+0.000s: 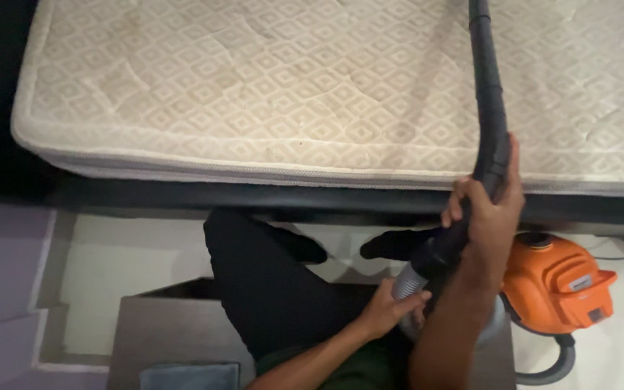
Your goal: The person uses a vacuum cleaner with a long nozzle attachment to clean the surface of a mattress. They move the nozzle back and forth across the mattress, covering different sections systematically.
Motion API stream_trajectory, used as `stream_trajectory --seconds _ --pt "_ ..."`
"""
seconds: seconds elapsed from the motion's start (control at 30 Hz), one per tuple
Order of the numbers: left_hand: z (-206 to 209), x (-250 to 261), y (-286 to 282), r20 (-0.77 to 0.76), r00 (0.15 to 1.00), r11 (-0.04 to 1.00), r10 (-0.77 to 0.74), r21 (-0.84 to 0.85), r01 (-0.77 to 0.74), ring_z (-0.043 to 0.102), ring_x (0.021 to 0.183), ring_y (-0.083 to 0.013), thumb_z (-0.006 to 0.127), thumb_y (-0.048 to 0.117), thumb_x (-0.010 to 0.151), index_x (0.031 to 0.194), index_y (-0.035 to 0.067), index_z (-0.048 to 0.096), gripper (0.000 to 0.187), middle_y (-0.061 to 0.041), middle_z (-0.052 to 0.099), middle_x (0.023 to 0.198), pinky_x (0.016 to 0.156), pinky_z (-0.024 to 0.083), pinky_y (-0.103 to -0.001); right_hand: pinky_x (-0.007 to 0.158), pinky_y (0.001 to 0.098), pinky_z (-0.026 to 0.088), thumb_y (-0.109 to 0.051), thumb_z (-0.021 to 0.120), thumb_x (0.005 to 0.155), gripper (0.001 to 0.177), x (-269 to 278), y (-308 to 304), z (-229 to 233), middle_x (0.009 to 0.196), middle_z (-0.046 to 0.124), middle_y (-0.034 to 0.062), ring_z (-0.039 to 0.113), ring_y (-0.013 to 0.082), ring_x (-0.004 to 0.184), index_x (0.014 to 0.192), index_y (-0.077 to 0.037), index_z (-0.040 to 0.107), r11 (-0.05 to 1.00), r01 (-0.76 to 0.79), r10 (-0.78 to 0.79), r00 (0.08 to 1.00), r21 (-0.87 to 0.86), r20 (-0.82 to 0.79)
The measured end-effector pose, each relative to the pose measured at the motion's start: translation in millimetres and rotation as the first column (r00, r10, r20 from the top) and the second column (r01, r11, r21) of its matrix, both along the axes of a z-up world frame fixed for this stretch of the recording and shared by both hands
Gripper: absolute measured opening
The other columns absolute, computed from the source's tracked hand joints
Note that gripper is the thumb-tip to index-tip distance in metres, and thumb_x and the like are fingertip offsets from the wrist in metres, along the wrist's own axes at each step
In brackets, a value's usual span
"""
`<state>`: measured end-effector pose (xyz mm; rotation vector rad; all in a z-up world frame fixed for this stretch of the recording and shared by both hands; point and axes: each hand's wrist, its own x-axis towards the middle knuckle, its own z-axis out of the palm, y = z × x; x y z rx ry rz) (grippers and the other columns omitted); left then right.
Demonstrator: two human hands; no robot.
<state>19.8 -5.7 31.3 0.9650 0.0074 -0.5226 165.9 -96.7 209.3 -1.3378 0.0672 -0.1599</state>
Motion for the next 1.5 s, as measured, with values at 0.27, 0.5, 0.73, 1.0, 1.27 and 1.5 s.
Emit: stream_trajectory --seconds 0.27,0.5,0.73,1.0,1.27,1.5 --pt "-25 -15 -3 0.140 0.986 0.988 0.090 0.112 -0.106 0.063 0.073 -0.0125 0.068 0.020 0.100 0.093 0.002 0.067 0.020 -0.002 0.067 0.081 0.070 0.051 -0.030 0.037 0.0265 0.043 0.008 0.056 0.083 0.092 3 23 0 0.064 0.051 0.0040 0.046 0.0102 0.043 0.167 -0.012 0.024 0.909 -0.415 0.418 0.901 0.048 -0.116" --pt "-22 -16 -3 0.130 0.990 0.993 0.059 0.090 -0.071 0.063 0.075 -0.0110 0.069 0.022 0.099 0.091 0.003 0.064 0.021 -0.001 0.066 0.081 0.072 0.051 -0.030 0.041 0.0251 0.044 0.007 0.052 0.084 0.088 -4 14 7 0.078 0.059 0.0038 0.048 0.0091 0.048 0.167 -0.008 0.028 0.973 -0.231 0.232 0.967 0.020 -0.104" --pt "-30 -10 -13 0.085 0.987 0.986 0.135 0.089 -0.143 0.059 0.068 -0.0080 0.069 0.022 0.100 0.090 0.005 0.065 0.021 0.001 0.064 0.077 0.063 0.047 -0.026 0.040 0.0263 0.045 0.009 0.056 0.083 0.092 -1 33 11 0.070 0.055 0.0048 0.050 0.0109 0.046 0.166 -0.010 0.022 0.964 -0.235 0.230 0.972 -0.127 -0.050" --pt "-10 -15 -5 0.231 0.964 0.976 0.133 0.137 -0.168 0.061 0.076 -0.0083 0.069 0.014 0.089 0.099 0.004 0.065 0.015 0.001 0.065 0.085 0.070 0.050 -0.027 0.039 0.0241 0.042 0.004 0.057 0.086 0.088 -4 21 12 0.065 0.049 0.0009 0.044 0.0086 0.045 0.167 -0.008 0.026 0.899 -0.429 0.438 0.884 0.088 -0.165" --pt "-16 -7 -8 0.082 0.990 0.988 0.113 0.093 -0.121 0.063 0.069 -0.0107 0.069 0.024 0.098 0.086 0.005 0.065 0.023 -0.001 0.066 0.075 0.067 0.051 -0.028 0.041 0.0259 0.042 0.008 0.054 0.084 0.090 -1 26 13 0.077 0.056 0.0043 0.047 0.0102 0.048 0.167 -0.008 0.022 0.978 -0.198 0.192 0.977 -0.070 -0.088" --pt "-35 -17 -11 0.208 0.957 0.970 0.202 0.088 -0.224 0.059 0.077 -0.0085 0.069 0.016 0.092 0.095 0.003 0.065 0.013 0.002 0.065 0.084 0.071 0.048 -0.027 0.038 0.0262 0.043 0.004 0.059 0.084 0.091 -2 36 7 0.065 0.048 0.0033 0.045 0.0100 0.044 0.168 -0.009 0.024 0.877 -0.480 0.475 0.868 -0.001 -0.146"
